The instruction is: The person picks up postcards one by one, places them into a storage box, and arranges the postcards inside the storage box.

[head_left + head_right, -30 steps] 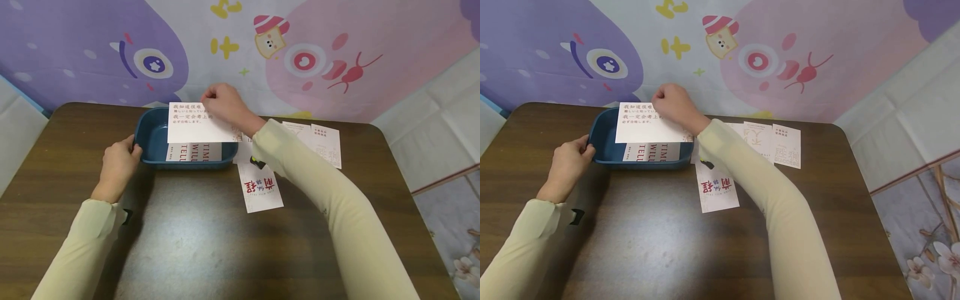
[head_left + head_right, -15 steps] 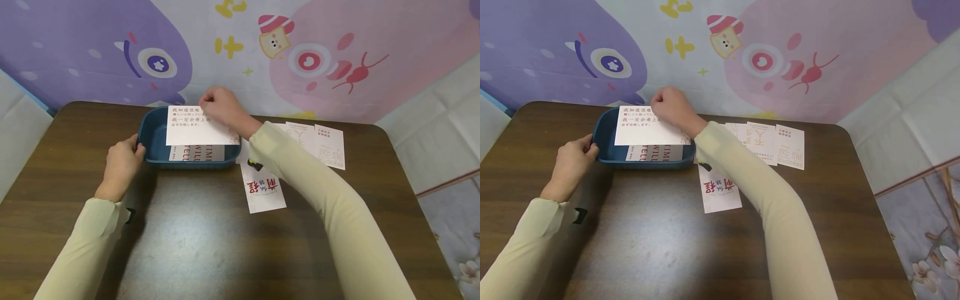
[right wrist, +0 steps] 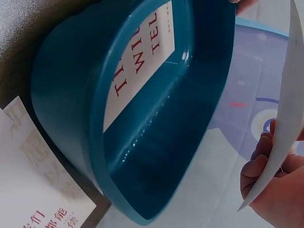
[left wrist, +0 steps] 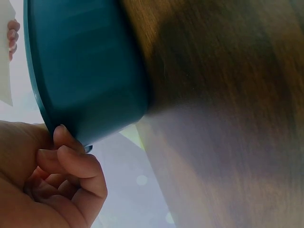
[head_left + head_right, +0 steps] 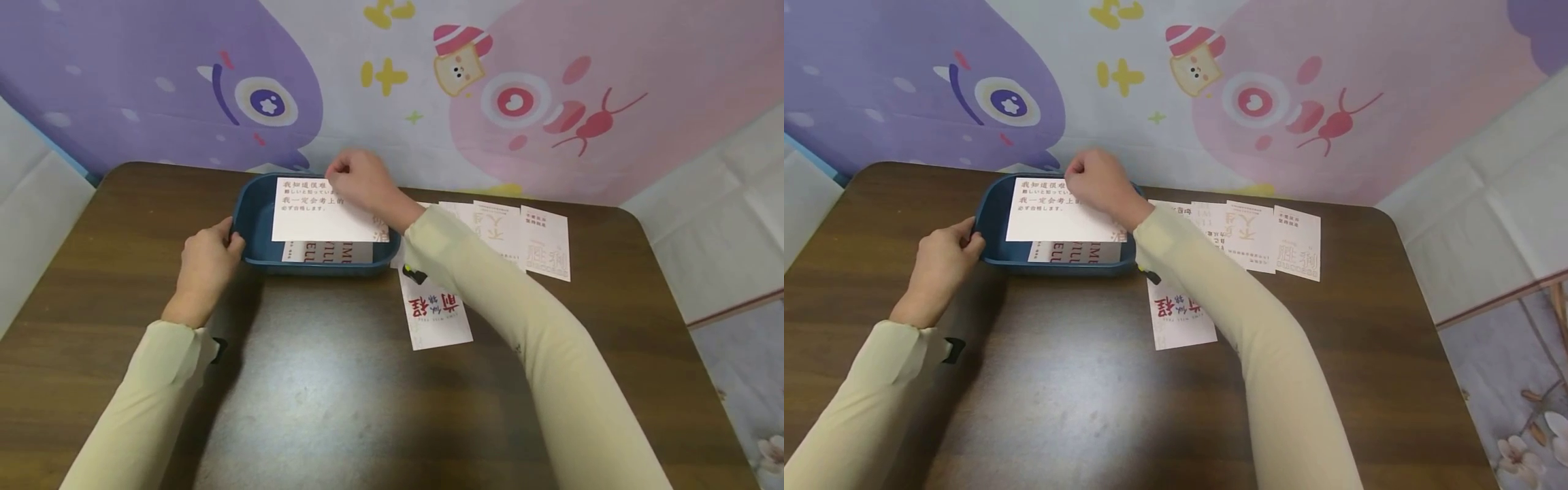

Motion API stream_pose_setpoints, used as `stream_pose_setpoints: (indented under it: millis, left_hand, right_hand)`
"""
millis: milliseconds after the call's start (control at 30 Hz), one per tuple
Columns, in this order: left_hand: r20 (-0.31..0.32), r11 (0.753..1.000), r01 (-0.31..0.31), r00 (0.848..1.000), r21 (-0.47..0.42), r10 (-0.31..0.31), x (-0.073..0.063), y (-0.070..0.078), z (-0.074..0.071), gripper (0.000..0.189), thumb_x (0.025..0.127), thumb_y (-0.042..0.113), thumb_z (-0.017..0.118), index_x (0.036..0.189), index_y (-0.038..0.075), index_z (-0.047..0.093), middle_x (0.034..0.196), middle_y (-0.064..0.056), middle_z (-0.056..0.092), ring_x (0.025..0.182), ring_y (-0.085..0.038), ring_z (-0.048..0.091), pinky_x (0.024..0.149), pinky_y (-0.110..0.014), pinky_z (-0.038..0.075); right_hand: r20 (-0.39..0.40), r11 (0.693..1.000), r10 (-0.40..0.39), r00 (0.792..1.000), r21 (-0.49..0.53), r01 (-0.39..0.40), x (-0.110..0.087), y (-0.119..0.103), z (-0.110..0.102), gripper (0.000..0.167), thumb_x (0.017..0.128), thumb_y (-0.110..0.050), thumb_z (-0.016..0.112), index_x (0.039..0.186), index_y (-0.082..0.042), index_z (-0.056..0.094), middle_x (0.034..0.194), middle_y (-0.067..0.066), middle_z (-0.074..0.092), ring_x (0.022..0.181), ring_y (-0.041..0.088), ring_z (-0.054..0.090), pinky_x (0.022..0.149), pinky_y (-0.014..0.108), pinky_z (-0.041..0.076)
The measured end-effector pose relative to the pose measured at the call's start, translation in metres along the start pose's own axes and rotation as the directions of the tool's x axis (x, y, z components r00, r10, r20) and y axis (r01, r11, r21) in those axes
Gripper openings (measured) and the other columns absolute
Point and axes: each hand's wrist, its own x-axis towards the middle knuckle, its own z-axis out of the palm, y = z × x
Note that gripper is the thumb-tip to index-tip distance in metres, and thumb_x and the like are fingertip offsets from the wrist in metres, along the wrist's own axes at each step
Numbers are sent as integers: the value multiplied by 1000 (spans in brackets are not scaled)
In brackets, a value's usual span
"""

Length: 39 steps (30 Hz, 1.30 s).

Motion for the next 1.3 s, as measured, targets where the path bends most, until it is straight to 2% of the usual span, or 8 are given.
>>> stream_pose_setpoints:
  millis: [233,433,567,733,867,1167,1300]
  left_hand:
    - [-11,1000,-10,1000,-3,10,-1,1,1,43,93,13,41,130,-9,49,103,-31,61,72,-35,52,59,-38,39]
    - [-5,1000,5,1000,-2,-5,-1,2,1,44,94,13,40,131,-8,48,108,-32,60,74,-35,52,63,-41,41]
    - [17,1000,30,999,-7,-30,-1,4,1,45,95,14,40,133,-8,45,114,-32,58,78,-35,53,65,-41,42]
    - [60,997,73,996,-16,-71,-1,7,1,47,96,16,39,137,-8,40,118,-32,56,78,-33,54,56,-32,41]
    - [68,997,78,995,-18,-77,-1,8,1,48,96,17,38,137,-8,39,117,-32,56,76,-32,54,51,-27,38]
    - [47,999,48,998,-17,-47,-2,9,3,47,95,15,39,135,-9,42,122,-33,53,80,-35,53,62,-37,42]
    - [34,999,30,999,-21,-29,-2,9,4,46,94,14,39,134,-9,43,119,-33,55,77,-35,52,61,-39,43]
  right_hand:
    - [14,1000,-27,1000,17,26,0,5,8,22,90,-15,50,99,-8,68,99,2,65,89,13,56,79,23,44]
    - [24,1000,3,1000,28,-4,2,7,17,23,91,-14,48,101,-8,67,103,2,64,88,14,56,77,24,45]
    - [17,1000,-5,1000,22,5,3,10,24,23,91,-14,48,101,-7,67,104,3,64,88,14,56,76,24,45]
    - [17,1000,-15,1000,12,15,3,15,32,23,91,-14,48,100,-6,68,100,4,64,84,14,56,74,24,45]
    - [24,1000,-15,1000,9,15,4,20,37,22,92,-15,48,100,-6,66,97,4,63,82,14,55,72,24,44]
    - [70,1000,9,998,-17,-8,6,31,46,25,93,-17,45,104,-7,65,103,4,61,84,15,55,75,26,45]
    - [90,999,20,996,-31,-18,7,37,49,25,93,-18,45,106,-7,64,103,3,61,86,15,55,79,27,46]
